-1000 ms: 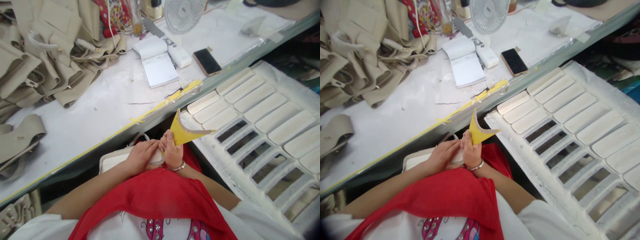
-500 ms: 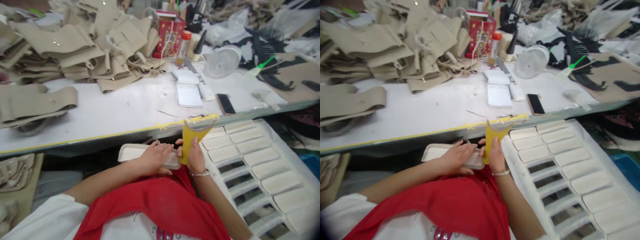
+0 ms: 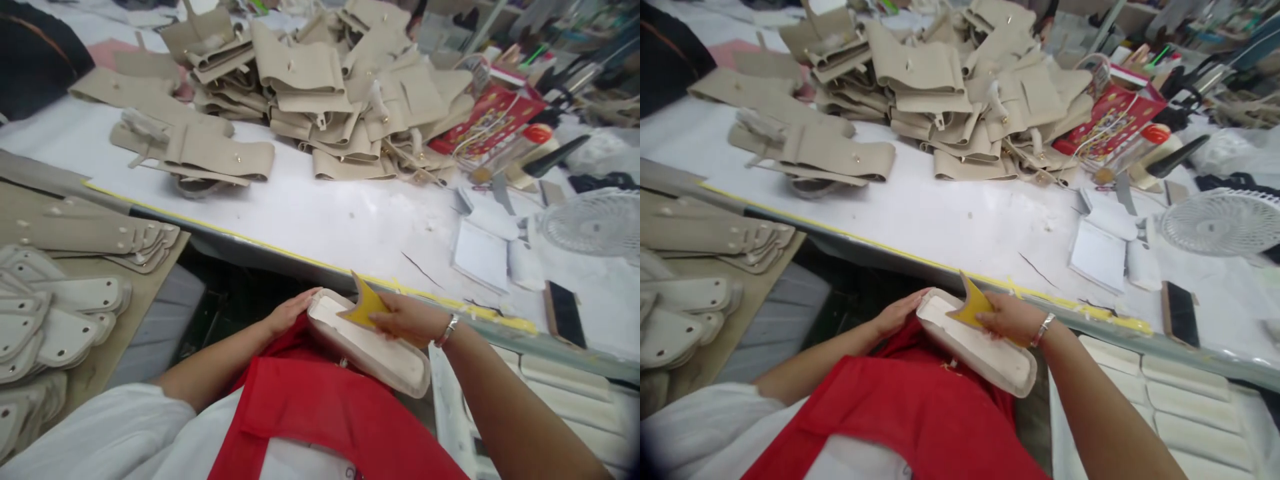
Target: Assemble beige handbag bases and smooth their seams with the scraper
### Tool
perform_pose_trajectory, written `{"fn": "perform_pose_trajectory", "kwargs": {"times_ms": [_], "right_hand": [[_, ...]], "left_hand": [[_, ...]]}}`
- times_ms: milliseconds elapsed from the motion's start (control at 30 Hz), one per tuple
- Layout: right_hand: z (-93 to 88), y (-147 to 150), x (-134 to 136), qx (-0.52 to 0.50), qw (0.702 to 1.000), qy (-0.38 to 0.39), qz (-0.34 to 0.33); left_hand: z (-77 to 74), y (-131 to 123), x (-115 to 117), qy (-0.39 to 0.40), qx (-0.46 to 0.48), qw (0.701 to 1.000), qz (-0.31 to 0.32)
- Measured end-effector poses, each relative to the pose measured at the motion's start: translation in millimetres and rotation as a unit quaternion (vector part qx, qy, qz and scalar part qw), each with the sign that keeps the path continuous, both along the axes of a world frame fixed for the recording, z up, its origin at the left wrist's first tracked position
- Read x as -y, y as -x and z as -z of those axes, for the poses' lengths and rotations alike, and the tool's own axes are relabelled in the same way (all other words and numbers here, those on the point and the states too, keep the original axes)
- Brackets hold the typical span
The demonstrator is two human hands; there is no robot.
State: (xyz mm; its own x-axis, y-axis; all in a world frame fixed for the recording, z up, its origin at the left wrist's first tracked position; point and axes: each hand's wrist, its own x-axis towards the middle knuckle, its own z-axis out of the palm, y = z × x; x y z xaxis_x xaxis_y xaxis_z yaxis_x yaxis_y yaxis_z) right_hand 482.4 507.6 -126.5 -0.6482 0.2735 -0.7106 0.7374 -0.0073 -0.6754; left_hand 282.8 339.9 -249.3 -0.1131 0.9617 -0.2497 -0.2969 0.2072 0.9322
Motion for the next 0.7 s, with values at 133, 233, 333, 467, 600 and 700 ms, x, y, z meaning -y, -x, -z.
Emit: {"fn": "perform_pose_trajectory", "kwargs": {"times_ms": [133,233,333,467,600,700], "right_hand": [[-1.3,5,12,0.005,0.995,0.064,0.077],[-2.7,-4,39,-0.015,0.987,0.063,0.149],[-0.1,-15,70,-0.032,0.985,-0.012,0.166],[4.6,-17,106,-0.057,0.979,-0.110,0.161],[13.6,-5,131,-0.108,0.973,-0.174,0.102],[29.2,10,143,-0.115,0.977,-0.156,0.087]], "left_hand": [[-2.7,7,-6,0.015,0.030,0.998,0.052],[-11.8,27,-14,0.019,-0.064,0.991,0.113],[-23.4,43,-20,0.031,-0.159,0.974,0.157],[-31.0,41,-20,0.135,0.024,0.961,0.240],[-19.6,25,-13,0.108,0.197,0.955,0.196],[-7.5,15,-7,0.062,0.293,0.946,0.126]]}}
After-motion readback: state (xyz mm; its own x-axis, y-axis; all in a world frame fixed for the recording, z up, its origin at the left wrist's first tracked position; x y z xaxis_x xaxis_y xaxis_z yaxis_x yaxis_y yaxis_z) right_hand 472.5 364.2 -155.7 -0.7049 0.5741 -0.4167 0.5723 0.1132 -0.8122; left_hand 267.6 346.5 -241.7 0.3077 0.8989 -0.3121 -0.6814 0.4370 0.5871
